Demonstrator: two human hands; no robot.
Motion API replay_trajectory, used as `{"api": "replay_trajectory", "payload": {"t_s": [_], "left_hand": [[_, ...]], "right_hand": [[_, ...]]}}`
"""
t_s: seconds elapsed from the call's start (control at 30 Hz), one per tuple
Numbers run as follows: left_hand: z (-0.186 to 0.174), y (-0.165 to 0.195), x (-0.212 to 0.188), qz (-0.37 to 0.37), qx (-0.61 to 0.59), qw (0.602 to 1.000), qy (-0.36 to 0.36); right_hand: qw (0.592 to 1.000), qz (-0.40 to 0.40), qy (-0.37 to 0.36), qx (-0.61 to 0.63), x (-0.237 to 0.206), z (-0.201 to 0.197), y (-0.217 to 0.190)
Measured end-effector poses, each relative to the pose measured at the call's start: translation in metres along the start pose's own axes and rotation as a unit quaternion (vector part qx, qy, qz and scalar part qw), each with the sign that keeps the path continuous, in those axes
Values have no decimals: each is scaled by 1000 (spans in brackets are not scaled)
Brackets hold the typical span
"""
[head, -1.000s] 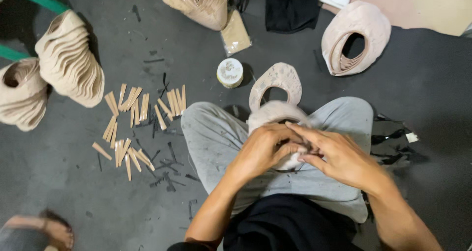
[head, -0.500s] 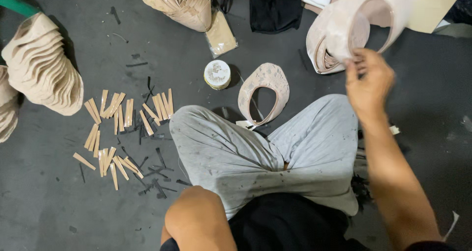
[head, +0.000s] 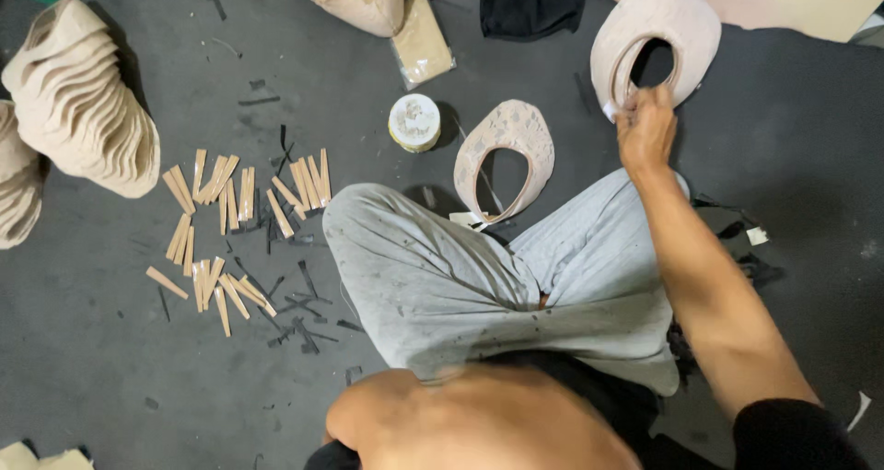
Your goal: The person sits cross-legged on the floor and attaches beige binding strips along the edges of lace shoe uppers, folding the trim over the edge and securing it with wooden clothespins. They work on one upper at a time, pressing the binding in place and clipping along the edge, with stacks of finished uppers nearby.
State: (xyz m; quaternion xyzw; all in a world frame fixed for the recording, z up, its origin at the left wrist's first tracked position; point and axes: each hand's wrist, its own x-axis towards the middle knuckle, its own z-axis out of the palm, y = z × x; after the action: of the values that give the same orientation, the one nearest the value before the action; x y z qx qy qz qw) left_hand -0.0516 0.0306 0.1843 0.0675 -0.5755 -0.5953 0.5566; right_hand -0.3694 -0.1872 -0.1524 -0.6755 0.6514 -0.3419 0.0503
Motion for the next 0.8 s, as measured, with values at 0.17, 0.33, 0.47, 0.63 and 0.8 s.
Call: {"api": "replay_trajectory", "payload": {"t_s": [0.17,0.33,0.47,0.63,0.8], "left_hand": [[-81,-41,-46,-104,396,858,312],[-144,-104,-120,-201,591,649,434],[-148,-127,-171,-207,558,634,493],[-172,-134,-198,-205,480,644,560],[-244,-136,-237,-215,373,657,619]], "right_hand": [[997,-70,28,24,-15,-3,-53],[961,-141,-161,177,-92,12,-143],[946,-51,-305,99,-105,25,-184],[973,-67,-210,72,-77,-14,-214],[967,-24,-166,194,-68,-84,-274]]}}
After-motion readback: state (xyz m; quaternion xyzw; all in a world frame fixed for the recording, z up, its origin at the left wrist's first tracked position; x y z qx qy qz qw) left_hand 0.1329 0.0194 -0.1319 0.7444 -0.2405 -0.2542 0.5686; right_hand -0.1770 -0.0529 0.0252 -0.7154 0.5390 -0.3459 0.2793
